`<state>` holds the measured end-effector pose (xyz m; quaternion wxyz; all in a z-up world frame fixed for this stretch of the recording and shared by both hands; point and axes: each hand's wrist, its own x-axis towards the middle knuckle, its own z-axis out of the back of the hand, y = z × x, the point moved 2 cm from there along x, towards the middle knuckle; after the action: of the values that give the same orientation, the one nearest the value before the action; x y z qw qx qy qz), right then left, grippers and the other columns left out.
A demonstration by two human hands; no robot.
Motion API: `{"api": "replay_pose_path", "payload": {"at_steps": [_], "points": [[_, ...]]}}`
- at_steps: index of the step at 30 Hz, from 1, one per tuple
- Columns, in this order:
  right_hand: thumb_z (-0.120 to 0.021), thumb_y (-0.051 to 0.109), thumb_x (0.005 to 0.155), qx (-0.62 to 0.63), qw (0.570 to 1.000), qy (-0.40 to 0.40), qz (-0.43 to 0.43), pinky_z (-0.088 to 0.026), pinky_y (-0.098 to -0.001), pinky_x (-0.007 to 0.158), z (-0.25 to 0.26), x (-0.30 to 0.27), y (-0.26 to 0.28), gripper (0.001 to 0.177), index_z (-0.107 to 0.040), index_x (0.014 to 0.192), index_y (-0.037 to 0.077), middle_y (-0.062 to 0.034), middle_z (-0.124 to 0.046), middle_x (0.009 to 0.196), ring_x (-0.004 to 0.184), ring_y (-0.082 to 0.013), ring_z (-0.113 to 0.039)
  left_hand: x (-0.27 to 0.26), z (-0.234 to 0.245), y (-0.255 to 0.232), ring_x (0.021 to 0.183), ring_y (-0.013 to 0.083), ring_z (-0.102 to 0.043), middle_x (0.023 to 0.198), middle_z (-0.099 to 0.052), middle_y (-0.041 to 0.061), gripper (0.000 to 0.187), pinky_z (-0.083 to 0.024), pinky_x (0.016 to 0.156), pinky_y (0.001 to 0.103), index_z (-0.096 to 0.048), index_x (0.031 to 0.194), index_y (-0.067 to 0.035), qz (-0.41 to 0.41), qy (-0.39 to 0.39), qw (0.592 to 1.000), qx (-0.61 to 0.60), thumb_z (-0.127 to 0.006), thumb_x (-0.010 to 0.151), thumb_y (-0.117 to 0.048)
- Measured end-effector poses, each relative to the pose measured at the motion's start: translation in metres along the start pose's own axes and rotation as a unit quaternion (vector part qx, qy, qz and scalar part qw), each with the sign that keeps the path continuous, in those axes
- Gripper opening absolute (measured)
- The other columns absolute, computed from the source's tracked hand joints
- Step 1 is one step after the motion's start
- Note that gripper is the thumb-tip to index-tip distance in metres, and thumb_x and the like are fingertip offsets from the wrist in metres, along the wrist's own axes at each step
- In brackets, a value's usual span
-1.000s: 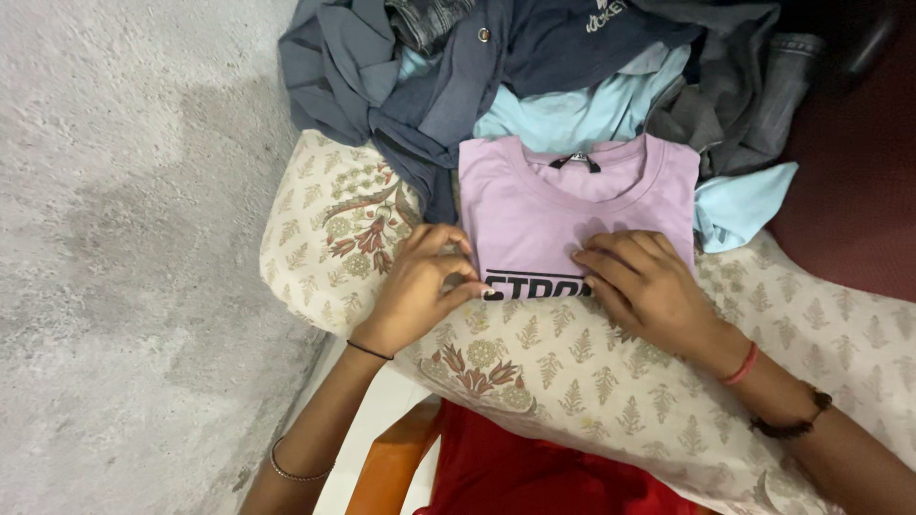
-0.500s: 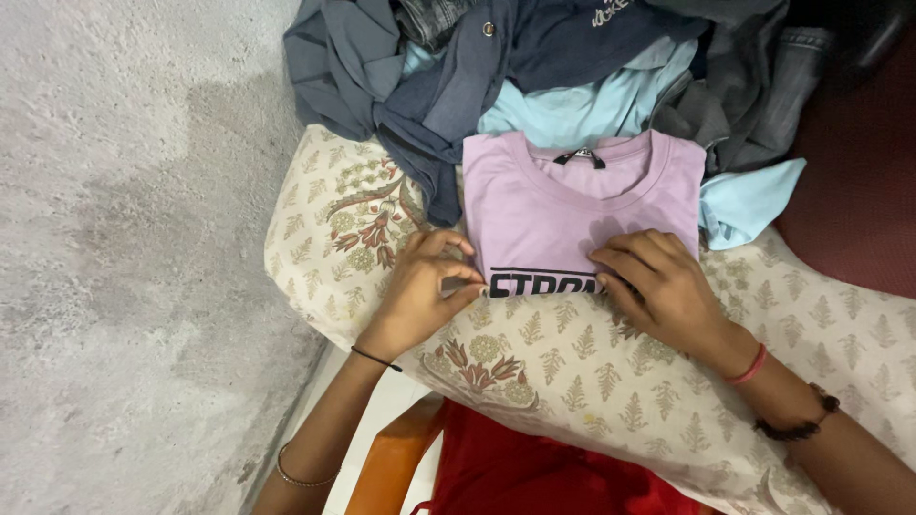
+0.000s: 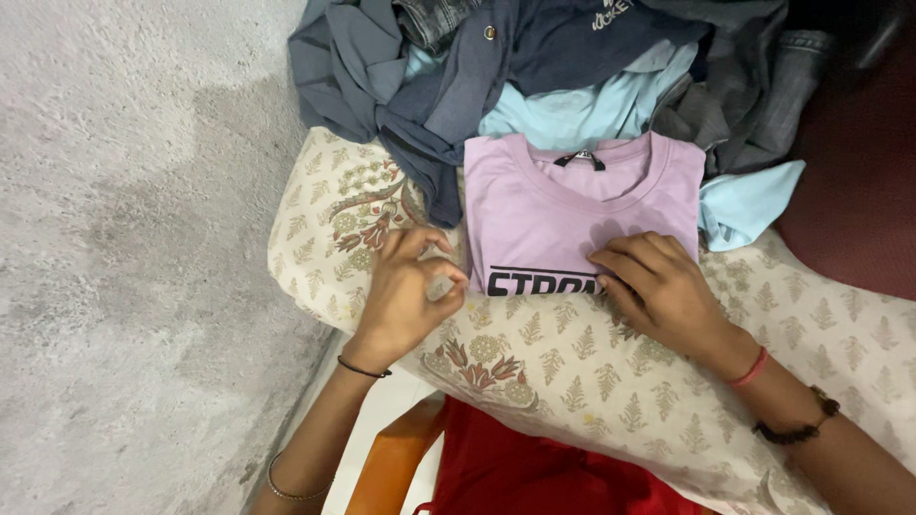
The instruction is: The person folds a purple t-shirt and blue shorts, places them inside a suitcase, and then smooths and begins folding a light blue shirt on a bed.
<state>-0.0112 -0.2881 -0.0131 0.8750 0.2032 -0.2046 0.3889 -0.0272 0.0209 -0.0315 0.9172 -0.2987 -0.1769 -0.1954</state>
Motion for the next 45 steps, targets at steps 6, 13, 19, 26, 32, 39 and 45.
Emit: {"api": "replay_pose_path", "payload": {"at_steps": [6,13,19,26,32,39,45], "points": [[-0.072,0.012,0.087,0.004,1.0,0.001,0.002,-0.05,-0.0416,0.089,0.0,-0.001,0.001,0.029,-0.071,0.114,0.002,-0.0125,-0.068,0.112,0.1,-0.0294,-0.064,-0.002,-0.024,-0.001,0.118,0.0276,-0.052,0.118,-0.065,0.003,0.011,-0.039,0.105,0.043,-0.081,0.084,-0.014,0.024,0.012,0.998,-0.051,-0.082,0.074,-0.013],[-0.072,0.013,0.088,0.003,1.0,0.009,0.001,-0.05,-0.0404,0.089,-0.001,-0.001,0.001,0.03,-0.071,0.116,0.002,-0.0113,-0.068,0.113,0.101,-0.0281,-0.064,0.0,-0.022,-0.007,0.115,0.027,-0.052,0.114,-0.064,0.004,0.009,-0.036,0.102,0.046,-0.078,0.074,-0.013,0.042,0.024,0.999,-0.026,-0.084,0.067,-0.015],[-0.073,0.014,0.087,0.0,1.0,0.006,0.013,-0.05,-0.0414,0.092,0.003,0.001,0.004,0.032,-0.07,0.117,0.003,-0.0121,-0.068,0.113,0.103,-0.0293,-0.064,-0.009,-0.003,-0.001,0.114,0.0266,-0.051,0.112,-0.06,0.003,0.015,-0.033,0.1,0.047,-0.074,0.07,-0.014,0.043,-0.015,0.999,0.013,-0.086,0.064,-0.019],[-0.074,0.019,0.085,-0.002,0.999,0.031,0.011,-0.05,-0.0419,0.092,0.005,-0.002,0.001,0.037,-0.07,0.12,0.005,-0.0121,-0.067,0.114,0.105,-0.0301,-0.063,-0.01,0.0,-0.002,0.113,0.0257,-0.05,0.11,-0.058,0.003,0.016,-0.034,0.093,0.045,-0.074,0.073,-0.014,0.085,0.032,0.995,0.027,-0.085,0.062,-0.018],[-0.079,0.029,0.076,-0.018,0.995,0.095,-0.004,-0.046,-0.0446,0.099,0.011,-0.003,-0.013,0.057,-0.066,0.129,0.012,-0.0107,-0.062,0.12,0.113,-0.0312,-0.057,-0.001,0.006,-0.021,0.132,0.0342,-0.044,0.131,-0.054,0.016,0.031,-0.033,0.114,0.055,-0.067,0.108,-0.01,-0.031,-0.011,0.997,0.067,-0.075,0.078,-0.012],[-0.07,0.009,0.065,-0.058,0.984,0.167,-0.032,-0.034,-0.0467,0.109,0.015,-0.005,-0.02,0.071,-0.061,0.134,0.019,-0.0104,-0.058,0.134,0.126,-0.0326,-0.051,0.013,-0.028,-0.049,0.153,0.0384,-0.028,0.161,-0.037,0.024,0.067,-0.022,0.125,0.055,-0.051,0.146,-0.002,-0.186,0.131,0.967,0.115,-0.059,0.08,0.005],[-0.065,0.005,0.069,-0.088,0.983,0.16,0.006,-0.04,-0.0461,0.105,0.014,-0.01,-0.022,0.069,-0.06,0.136,0.019,-0.0055,-0.057,0.145,0.126,-0.0266,-0.055,0.023,-0.039,-0.039,0.14,0.0421,-0.049,0.15,-0.046,0.033,0.059,-0.041,0.116,0.047,-0.05,0.145,0.001,-0.228,0.09,0.949,0.197,-0.057,0.086,0.002]]}}
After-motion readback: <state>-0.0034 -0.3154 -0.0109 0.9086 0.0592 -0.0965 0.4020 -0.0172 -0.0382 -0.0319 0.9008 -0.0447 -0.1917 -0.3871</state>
